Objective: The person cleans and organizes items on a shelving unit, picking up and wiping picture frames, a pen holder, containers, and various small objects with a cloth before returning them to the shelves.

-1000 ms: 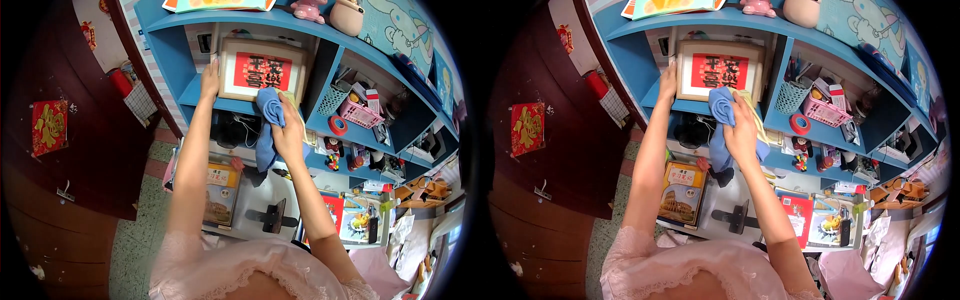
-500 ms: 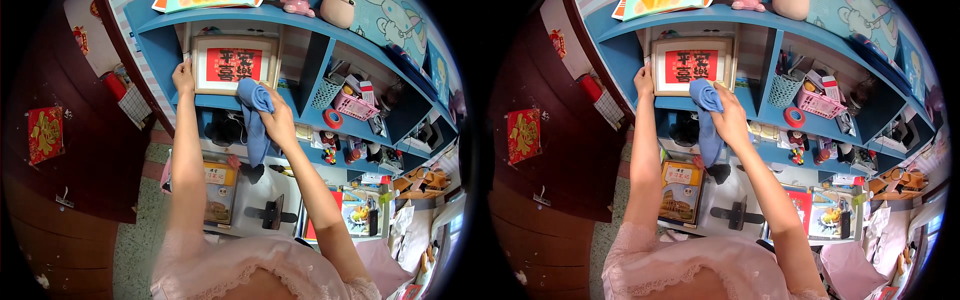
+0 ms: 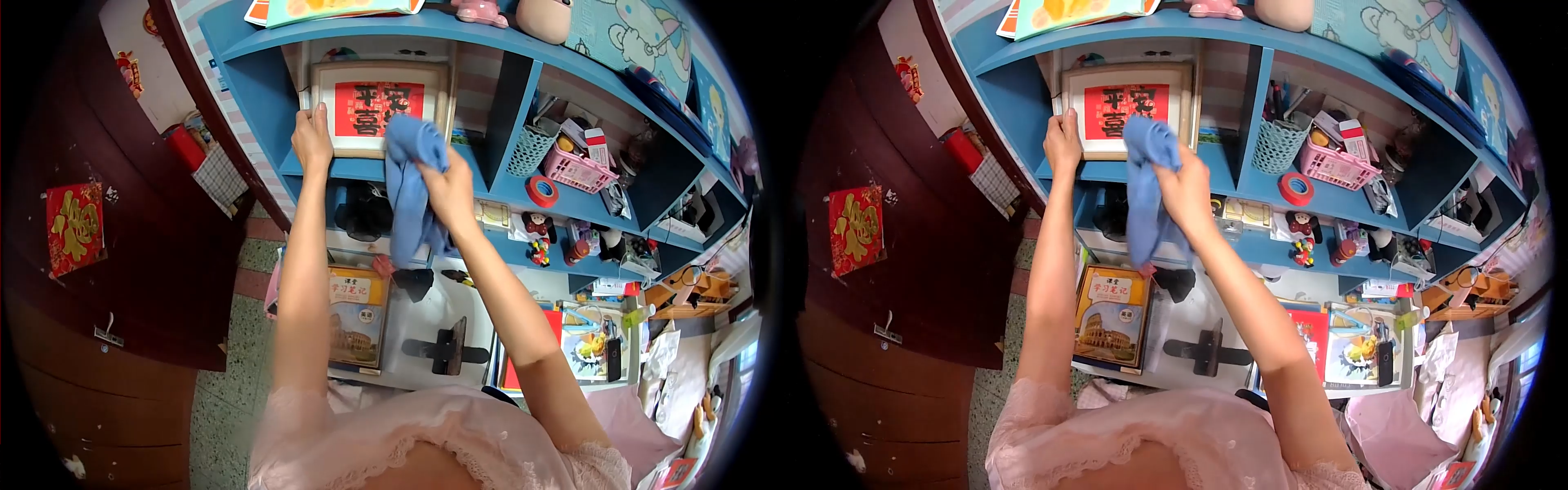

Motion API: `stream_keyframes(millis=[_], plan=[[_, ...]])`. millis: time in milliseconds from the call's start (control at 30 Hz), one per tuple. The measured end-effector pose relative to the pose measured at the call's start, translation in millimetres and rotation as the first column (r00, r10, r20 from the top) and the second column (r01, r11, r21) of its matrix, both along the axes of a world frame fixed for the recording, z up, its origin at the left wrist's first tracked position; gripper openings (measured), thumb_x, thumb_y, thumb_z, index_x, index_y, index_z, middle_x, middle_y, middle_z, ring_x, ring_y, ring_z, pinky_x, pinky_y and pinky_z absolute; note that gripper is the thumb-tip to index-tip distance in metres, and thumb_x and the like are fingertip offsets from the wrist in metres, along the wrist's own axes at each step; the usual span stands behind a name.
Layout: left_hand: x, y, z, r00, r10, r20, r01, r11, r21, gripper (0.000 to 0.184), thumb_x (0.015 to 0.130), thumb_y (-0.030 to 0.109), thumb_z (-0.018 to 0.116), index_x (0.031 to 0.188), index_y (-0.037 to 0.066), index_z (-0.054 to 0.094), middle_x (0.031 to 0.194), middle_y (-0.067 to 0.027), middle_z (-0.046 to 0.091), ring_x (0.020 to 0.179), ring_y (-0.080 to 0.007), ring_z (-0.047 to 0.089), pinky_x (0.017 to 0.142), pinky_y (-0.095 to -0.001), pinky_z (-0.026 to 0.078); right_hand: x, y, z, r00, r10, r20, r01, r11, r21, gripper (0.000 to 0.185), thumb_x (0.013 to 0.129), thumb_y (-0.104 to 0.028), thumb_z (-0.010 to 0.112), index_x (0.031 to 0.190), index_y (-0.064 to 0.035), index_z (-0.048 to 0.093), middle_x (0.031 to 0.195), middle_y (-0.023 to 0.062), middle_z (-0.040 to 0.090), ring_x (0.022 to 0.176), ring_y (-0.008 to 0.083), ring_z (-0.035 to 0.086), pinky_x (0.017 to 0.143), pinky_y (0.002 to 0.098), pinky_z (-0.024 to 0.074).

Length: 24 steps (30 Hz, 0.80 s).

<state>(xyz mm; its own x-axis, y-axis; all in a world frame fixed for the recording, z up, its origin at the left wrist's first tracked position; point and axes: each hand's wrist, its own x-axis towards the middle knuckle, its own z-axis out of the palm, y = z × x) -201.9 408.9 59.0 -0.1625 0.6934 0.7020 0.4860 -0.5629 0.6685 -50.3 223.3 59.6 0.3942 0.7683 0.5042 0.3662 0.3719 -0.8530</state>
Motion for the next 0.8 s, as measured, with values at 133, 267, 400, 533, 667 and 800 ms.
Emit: stream_keyframes(millis=[133, 267, 400, 533, 667, 800], plan=[[5.3, -1.6, -3.3, 0.998, 0.040, 0.056, -0.045, 0.996, 0.082, 0.042, 0.095, 0.038, 0.043, 0.089, -0.002, 0.049, 0.081, -0.0236, 0.060, 0.078, -0.0407, 0.057, 0.070, -0.0443, 0.043, -7.0, 10.4, 39.2, 0.949, -0.302, 0.088, 0.201, 0.798, 0.569, 0.047, 0.071, 0.004, 0.053, 0.117, -0.0040, 0.055, 0.118, 0.0183, 0.056, 0.110, 0.0333, 0.054, 0.092, 0.0347, 0.0419], [2.5, -7.1, -2.0, 0.990, -0.071, 0.125, 0.057, 0.992, 0.115, 0.039, 0.095, 0.037, 0.045, 0.089, -0.001, 0.048, 0.079, -0.0228, 0.060, 0.075, -0.0410, 0.057, 0.066, -0.0428, 0.044, -8.9, 43.2, 38.1, 0.751, -0.471, 0.463, 0.209, 0.834, 0.510, 0.060, 0.066, 0.004, 0.060, 0.123, -0.0143, 0.052, 0.133, 0.0129, 0.044, 0.126, 0.0373, 0.037, 0.104, 0.0476, 0.0300], [-0.4, -5.3, -1.0, 0.981, -0.116, 0.153, 0.101, 0.989, 0.105, 0.038, 0.094, 0.037, 0.047, 0.088, 0.000, 0.047, 0.078, -0.0233, 0.060, 0.075, -0.0414, 0.058, 0.064, -0.0428, 0.044, -19.3, 50.7, 21.7, 0.653, -0.305, 0.694, 0.010, 0.919, 0.394, 0.056, 0.064, 0.004, 0.059, 0.118, -0.0125, 0.056, 0.131, 0.0133, 0.047, 0.124, 0.0362, 0.038, 0.103, 0.0478, 0.0315], [-0.6, -3.7, -3.3, 0.968, -0.121, 0.219, 0.067, 0.969, 0.239, 0.037, 0.093, 0.037, 0.048, 0.090, 0.000, 0.048, 0.077, -0.0223, 0.060, 0.074, -0.0403, 0.059, 0.064, -0.0425, 0.044, -16.0, 31.4, 0.2, 0.608, -0.067, 0.791, -0.175, 0.961, 0.216, 0.056, 0.064, 0.007, 0.053, 0.116, -0.0111, 0.058, 0.123, 0.0135, 0.055, 0.119, 0.0323, 0.047, 0.101, 0.0423, 0.0367], [-5.7, -12.0, -7.0, 0.967, -0.083, 0.240, 0.012, 0.959, 0.283, 0.036, 0.093, 0.036, 0.048, 0.090, 0.000, 0.048, 0.074, -0.0188, 0.059, 0.069, -0.0352, 0.058, 0.063, -0.0402, 0.044, 1.8, -4.6, -2.2, 0.917, 0.073, 0.392, -0.147, 0.976, 0.163, 0.047, 0.068, 0.005, 0.054, 0.114, -0.0026, 0.056, 0.108, 0.0180, 0.061, 0.101, 0.0320, 0.060, 0.089, 0.0339, 0.0457], [-16.8, -41.9, -20.7, 0.926, -0.157, 0.345, 0.045, 0.949, 0.311, 0.033, 0.096, 0.033, 0.044, 0.087, 0.001, 0.045, 0.072, -0.0090, 0.049, 0.065, -0.0170, 0.045, 0.063, -0.0318, 0.041, 10.8, -44.1, 1.8, 0.977, 0.130, 0.171, -0.175, 0.945, 0.276, 0.031, 0.078, -0.001, 0.058, 0.109, 0.0044, 0.056, 0.096, 0.0125, 0.065, 0.091, 0.0151, 0.060, 0.082, 0.0278, 0.0456]])
